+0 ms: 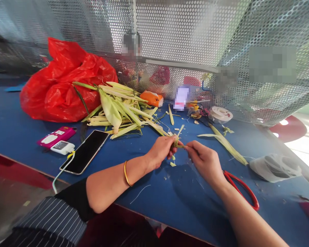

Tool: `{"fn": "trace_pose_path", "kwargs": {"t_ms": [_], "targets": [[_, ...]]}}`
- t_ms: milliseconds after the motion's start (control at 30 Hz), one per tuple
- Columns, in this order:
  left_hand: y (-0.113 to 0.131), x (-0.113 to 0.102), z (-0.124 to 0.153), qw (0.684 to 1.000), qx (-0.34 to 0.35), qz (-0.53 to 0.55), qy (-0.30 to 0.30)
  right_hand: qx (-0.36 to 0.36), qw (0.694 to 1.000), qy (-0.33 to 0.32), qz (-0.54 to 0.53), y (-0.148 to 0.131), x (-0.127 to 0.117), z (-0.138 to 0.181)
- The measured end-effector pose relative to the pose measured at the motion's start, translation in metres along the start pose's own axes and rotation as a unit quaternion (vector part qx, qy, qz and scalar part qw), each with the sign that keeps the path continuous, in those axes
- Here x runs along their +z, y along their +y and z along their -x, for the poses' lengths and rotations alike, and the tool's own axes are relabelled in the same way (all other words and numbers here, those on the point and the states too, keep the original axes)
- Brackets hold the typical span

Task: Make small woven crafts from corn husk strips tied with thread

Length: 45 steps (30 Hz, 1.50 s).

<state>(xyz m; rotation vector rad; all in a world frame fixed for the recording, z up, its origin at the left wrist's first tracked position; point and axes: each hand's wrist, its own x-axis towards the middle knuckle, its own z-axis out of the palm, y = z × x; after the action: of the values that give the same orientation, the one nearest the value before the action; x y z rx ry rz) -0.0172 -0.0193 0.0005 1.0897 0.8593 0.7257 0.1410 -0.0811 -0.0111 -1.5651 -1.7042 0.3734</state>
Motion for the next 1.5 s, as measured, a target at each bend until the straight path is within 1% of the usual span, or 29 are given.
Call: {"fn": "trace_pose_path", "kwargs": {"t_ms": [67,133,200,267,300,333,400,467,500,533,600,667,700,733,800,833,867,933,967,1000,1033,1100,1133,1167,1233,1333,1400,1500], "targets": [[0.002,-0.001,-0.001,1.000,0.002,0.013,0.003,0.028,0.999,-0.003,-0.024,0.002,-0.003,-0.001],[0.003,-0.003,-0.001,1.000,0.008,0.019,-0.006,0.057,0.997,-0.003,-0.050,0.004,-0.006,-0.005],[0.004,-0.003,-0.001,1.000,0.009,0.012,-0.024,0.060,0.995,0.003,-0.075,0.003,-0.008,-0.008],[0.003,-0.001,0.000,0.999,0.004,-0.005,-0.049,0.074,0.988,-0.006,-0.136,-0.001,-0.007,-0.010],[0.002,0.000,0.001,0.998,-0.004,-0.018,-0.068,0.096,0.978,-0.020,-0.186,-0.003,-0.005,-0.010],[0.001,0.001,0.002,0.996,-0.014,-0.032,-0.088,0.130,0.960,-0.038,-0.244,-0.005,-0.003,-0.009],[-0.001,0.004,0.004,0.990,-0.035,-0.055,-0.123,0.206,0.910,-0.063,-0.355,-0.008,0.001,-0.008],[-0.003,0.006,0.006,0.986,-0.047,-0.067,-0.142,0.259,0.864,-0.052,-0.429,-0.009,0.005,-0.006],[-0.004,0.007,0.006,0.986,-0.049,-0.069,-0.146,0.274,0.850,-0.033,-0.448,-0.008,0.005,-0.006],[-0.004,0.007,0.007,0.985,-0.050,-0.070,-0.152,0.279,0.844,-0.007,-0.458,-0.007,0.006,-0.006],[-0.004,0.007,0.007,0.982,-0.054,-0.073,-0.165,0.265,0.850,0.061,-0.452,-0.002,0.006,-0.007],[-0.003,0.006,0.007,0.981,-0.059,-0.074,-0.170,0.237,0.865,0.127,-0.423,0.003,0.006,-0.009],[-0.002,0.006,0.006,0.980,-0.062,-0.073,-0.172,0.226,0.873,0.146,-0.408,0.005,0.006,-0.010],[-0.002,0.006,0.006,0.980,-0.065,-0.070,-0.173,0.223,0.880,0.150,-0.392,0.007,0.006,-0.011],[-0.003,0.005,0.005,0.982,-0.068,-0.055,-0.166,0.222,0.900,0.143,-0.347,0.009,0.006,-0.012],[-0.003,0.005,0.004,0.985,-0.067,-0.043,-0.153,0.214,0.915,0.155,-0.305,0.009,0.005,-0.012],[-0.003,0.004,0.003,0.989,-0.064,-0.027,-0.131,0.193,0.931,0.183,-0.248,0.007,0.003,-0.011],[-0.002,0.003,0.001,0.996,-0.058,0.018,-0.073,0.114,0.955,0.249,-0.117,0.001,0.000,-0.008],[-0.001,0.002,0.000,0.996,-0.056,0.044,-0.046,0.068,0.961,0.261,-0.064,-0.002,-0.001,-0.006],[0.000,0.002,-0.001,0.996,-0.055,0.072,-0.024,0.031,0.970,0.238,-0.036,-0.006,-0.001,-0.003],[0.001,0.001,-0.002,0.993,-0.055,0.100,-0.011,0.010,0.982,0.187,-0.032,-0.009,0.001,-0.001],[0.002,0.000,-0.003,0.987,-0.056,0.151,-0.007,0.009,0.995,0.070,-0.064,-0.012,0.009,0.003],[0.002,0.000,-0.003,0.984,-0.059,0.170,-0.012,0.021,0.996,0.031,-0.087,-0.012,0.015,0.003],[0.002,0.001,-0.003,0.981,-0.064,0.182,-0.020,0.037,0.993,0.010,-0.111,-0.011,0.021,0.004],[0.001,0.001,-0.002,0.979,-0.069,0.186,-0.038,0.085,0.984,-0.009,-0.157,-0.008,0.030,0.003],[0.001,0.002,-0.001,0.986,-0.053,0.156,-0.039,0.165,0.965,-0.044,-0.202,-0.005,0.032,0.002],[0.002,0.000,-0.002,0.989,-0.041,0.138,-0.019,0.176,0.958,-0.083,-0.211,-0.007,0.025,0.001],[0.003,-0.002,-0.004,0.993,-0.032,0.113,0.016,0.160,0.959,-0.119,-0.203,-0.011,0.010,-0.001]]}}
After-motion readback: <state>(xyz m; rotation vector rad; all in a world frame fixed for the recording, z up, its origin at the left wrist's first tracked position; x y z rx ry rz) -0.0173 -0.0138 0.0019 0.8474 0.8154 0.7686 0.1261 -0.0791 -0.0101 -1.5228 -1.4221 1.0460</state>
